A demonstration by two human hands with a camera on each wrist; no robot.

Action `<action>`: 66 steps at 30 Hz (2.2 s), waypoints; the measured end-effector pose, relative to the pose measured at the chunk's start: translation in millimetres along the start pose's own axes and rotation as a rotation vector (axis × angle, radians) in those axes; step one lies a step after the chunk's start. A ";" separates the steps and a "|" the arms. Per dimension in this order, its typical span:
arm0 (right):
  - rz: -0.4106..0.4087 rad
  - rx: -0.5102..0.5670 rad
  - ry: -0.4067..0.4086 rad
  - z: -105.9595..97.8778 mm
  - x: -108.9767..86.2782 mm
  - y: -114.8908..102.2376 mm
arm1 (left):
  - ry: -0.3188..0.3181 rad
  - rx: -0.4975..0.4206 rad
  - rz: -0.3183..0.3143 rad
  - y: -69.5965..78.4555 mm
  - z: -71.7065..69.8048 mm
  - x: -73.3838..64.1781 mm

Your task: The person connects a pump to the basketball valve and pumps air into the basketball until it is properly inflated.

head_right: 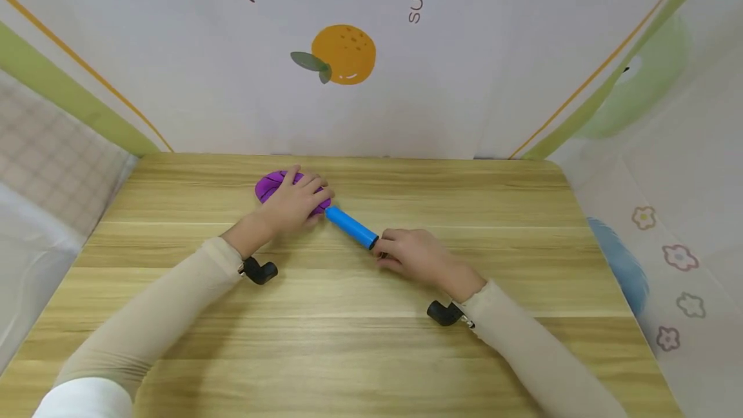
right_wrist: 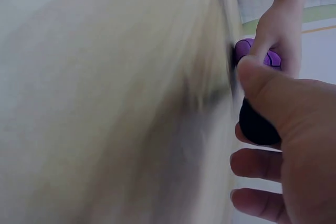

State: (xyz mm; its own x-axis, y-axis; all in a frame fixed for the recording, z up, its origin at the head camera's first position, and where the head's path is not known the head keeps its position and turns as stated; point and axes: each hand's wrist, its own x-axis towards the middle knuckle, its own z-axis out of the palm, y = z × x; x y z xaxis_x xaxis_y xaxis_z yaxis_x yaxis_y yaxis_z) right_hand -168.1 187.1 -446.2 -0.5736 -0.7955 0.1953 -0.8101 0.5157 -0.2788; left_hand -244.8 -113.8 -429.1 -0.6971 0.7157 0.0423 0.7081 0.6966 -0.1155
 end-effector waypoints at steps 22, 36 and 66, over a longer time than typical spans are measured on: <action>-0.066 -0.005 0.102 0.9 -3.6 -3.6 | -0.039 -0.234 0.151 56.0 -5.6 1.4; -0.080 -0.023 0.129 -3.2 -0.9 -2.6 | 0.012 -0.223 0.153 72.2 12.4 3.7; -0.033 -0.036 0.117 -4.5 -4.0 -5.6 | 0.107 -0.173 0.213 73.5 20.8 16.3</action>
State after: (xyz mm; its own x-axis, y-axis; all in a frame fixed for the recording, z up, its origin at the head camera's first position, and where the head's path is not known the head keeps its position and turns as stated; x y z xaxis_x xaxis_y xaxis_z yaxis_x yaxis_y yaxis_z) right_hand -161.8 188.9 -441.2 -0.5554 -0.7706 0.3126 -0.8312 0.5029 -0.2370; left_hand -206.4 -52.0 -457.5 -0.5211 0.8418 0.1405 0.8525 0.5214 0.0378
